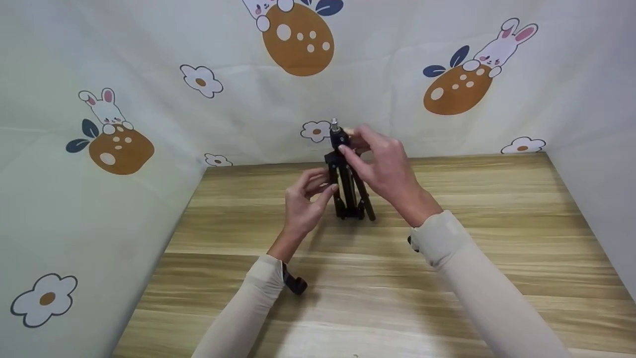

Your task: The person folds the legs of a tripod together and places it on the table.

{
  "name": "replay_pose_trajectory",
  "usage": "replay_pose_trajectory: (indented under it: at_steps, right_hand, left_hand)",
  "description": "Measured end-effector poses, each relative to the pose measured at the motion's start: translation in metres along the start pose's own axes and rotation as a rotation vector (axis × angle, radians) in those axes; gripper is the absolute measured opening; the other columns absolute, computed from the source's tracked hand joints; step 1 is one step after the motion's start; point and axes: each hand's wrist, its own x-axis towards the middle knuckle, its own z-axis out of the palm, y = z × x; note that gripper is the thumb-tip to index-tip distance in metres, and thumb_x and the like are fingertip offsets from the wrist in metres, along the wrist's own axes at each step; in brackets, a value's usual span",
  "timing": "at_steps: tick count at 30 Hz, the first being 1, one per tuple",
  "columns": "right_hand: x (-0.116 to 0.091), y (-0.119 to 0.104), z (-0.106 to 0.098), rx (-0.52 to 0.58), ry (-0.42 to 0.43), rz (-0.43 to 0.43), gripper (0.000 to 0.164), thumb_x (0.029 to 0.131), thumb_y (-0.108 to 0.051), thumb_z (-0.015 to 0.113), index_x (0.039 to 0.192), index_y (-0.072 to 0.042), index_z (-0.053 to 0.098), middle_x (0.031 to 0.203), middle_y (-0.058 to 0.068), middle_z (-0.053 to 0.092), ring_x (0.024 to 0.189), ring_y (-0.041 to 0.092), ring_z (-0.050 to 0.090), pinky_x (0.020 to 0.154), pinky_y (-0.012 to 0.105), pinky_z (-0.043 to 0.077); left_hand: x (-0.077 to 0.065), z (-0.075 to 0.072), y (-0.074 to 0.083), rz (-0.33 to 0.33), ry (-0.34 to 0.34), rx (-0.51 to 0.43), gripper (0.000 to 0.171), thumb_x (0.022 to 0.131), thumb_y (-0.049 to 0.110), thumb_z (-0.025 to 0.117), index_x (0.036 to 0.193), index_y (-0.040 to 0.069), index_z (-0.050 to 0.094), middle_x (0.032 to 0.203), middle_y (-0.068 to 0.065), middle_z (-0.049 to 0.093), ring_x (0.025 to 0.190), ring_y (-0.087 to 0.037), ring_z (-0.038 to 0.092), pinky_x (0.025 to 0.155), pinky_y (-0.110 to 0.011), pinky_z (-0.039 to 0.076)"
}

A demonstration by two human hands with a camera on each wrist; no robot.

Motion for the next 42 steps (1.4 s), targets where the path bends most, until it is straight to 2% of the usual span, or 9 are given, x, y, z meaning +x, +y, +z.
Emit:
replay_pose_trajectory:
  at_steps: [5, 12, 16, 19, 28, 32, 34, 38, 42]
  right_hand:
    - [0.001, -0.002, 0.000, 0.015, -0.004, -0.001, 0.025, 0.099, -0.017, 0.081, 0.118, -0.004, 0.074, 0.116, 0.003, 0.084, 0.098, 0.021, 0.083, 0.090, 0.007, 0.059]
    - [0.002, -0.004, 0.000, 0.026, 0.003, -0.005, 0.024, 0.098, -0.017, 0.082, 0.117, -0.005, 0.075, 0.115, 0.003, 0.084, 0.097, 0.021, 0.083, 0.090, 0.007, 0.059]
    - [0.002, -0.004, -0.001, 0.031, 0.006, -0.002, 0.024, 0.098, -0.017, 0.082, 0.119, -0.006, 0.076, 0.114, 0.002, 0.084, 0.097, 0.021, 0.083, 0.090, 0.007, 0.059]
    - [0.003, -0.004, 0.000, 0.032, 0.005, -0.004, 0.025, 0.098, -0.017, 0.082, 0.120, -0.007, 0.076, 0.114, 0.002, 0.084, 0.097, 0.021, 0.083, 0.090, 0.007, 0.059]
    - [0.002, -0.001, 0.001, 0.026, 0.009, -0.032, 0.027, 0.098, -0.014, 0.082, 0.123, -0.006, 0.075, 0.114, 0.004, 0.084, 0.095, 0.023, 0.083, 0.089, 0.009, 0.061]
    - [0.001, 0.001, 0.001, -0.005, 0.002, -0.050, 0.028, 0.099, -0.015, 0.081, 0.124, -0.004, 0.074, 0.114, 0.006, 0.084, 0.097, 0.023, 0.082, 0.093, 0.009, 0.060]
    - [-0.001, 0.003, 0.000, -0.039, -0.003, -0.065, 0.033, 0.099, -0.016, 0.081, 0.128, -0.005, 0.073, 0.117, 0.006, 0.083, 0.101, 0.023, 0.080, 0.096, 0.011, 0.059]
    - [-0.009, 0.009, -0.001, -0.104, -0.031, -0.068, 0.051, 0.098, -0.019, 0.083, 0.145, -0.009, 0.066, 0.130, 0.010, 0.076, 0.116, 0.024, 0.073, 0.099, 0.028, 0.063]
    - [-0.021, 0.016, -0.001, -0.097, -0.058, 0.014, 0.073, 0.095, -0.022, 0.086, 0.158, -0.011, 0.052, 0.136, 0.012, 0.071, 0.125, 0.026, 0.068, 0.099, 0.042, 0.065]
  left_hand:
    - [0.001, 0.001, 0.002, -0.012, 0.007, -0.006, 0.032, 0.095, 0.000, 0.081, 0.124, -0.003, 0.069, 0.120, -0.020, 0.081, 0.111, -0.019, 0.081, 0.092, -0.027, 0.068]
    - [0.002, 0.002, 0.002, -0.015, 0.019, -0.024, 0.032, 0.095, 0.000, 0.082, 0.124, -0.004, 0.069, 0.118, -0.021, 0.081, 0.109, -0.026, 0.082, 0.091, -0.028, 0.069]
    - [0.003, 0.002, 0.002, -0.024, 0.017, -0.029, 0.031, 0.095, 0.000, 0.082, 0.124, -0.003, 0.070, 0.118, -0.020, 0.081, 0.109, -0.024, 0.082, 0.092, -0.028, 0.068]
    - [0.003, 0.002, 0.002, -0.025, 0.009, -0.004, 0.031, 0.095, 0.002, 0.082, 0.125, -0.002, 0.071, 0.119, -0.019, 0.081, 0.108, -0.019, 0.081, 0.093, -0.028, 0.068]
    - [0.001, 0.001, 0.002, 0.004, -0.004, 0.184, 0.029, 0.098, 0.014, 0.082, 0.124, 0.001, 0.077, 0.116, -0.014, 0.083, 0.102, -0.016, 0.083, 0.090, -0.018, 0.066]
    - [0.001, 0.002, 0.002, -0.004, -0.020, 0.203, 0.028, 0.100, 0.016, 0.081, 0.124, 0.003, 0.077, 0.118, -0.012, 0.082, 0.104, -0.012, 0.081, 0.090, -0.016, 0.065]
    - [0.001, 0.002, 0.003, -0.014, -0.022, 0.199, 0.027, 0.100, 0.015, 0.080, 0.123, 0.003, 0.077, 0.118, -0.012, 0.082, 0.105, -0.011, 0.081, 0.090, -0.016, 0.064]
    - [0.000, 0.003, 0.003, -0.025, -0.022, 0.187, 0.026, 0.100, 0.014, 0.080, 0.122, 0.002, 0.076, 0.117, -0.013, 0.082, 0.107, -0.012, 0.081, 0.091, -0.016, 0.064]
    - [0.000, 0.003, 0.003, -0.015, -0.026, 0.186, 0.024, 0.100, 0.012, 0.080, 0.121, 0.001, 0.076, 0.117, -0.014, 0.082, 0.106, -0.012, 0.081, 0.091, -0.016, 0.064]
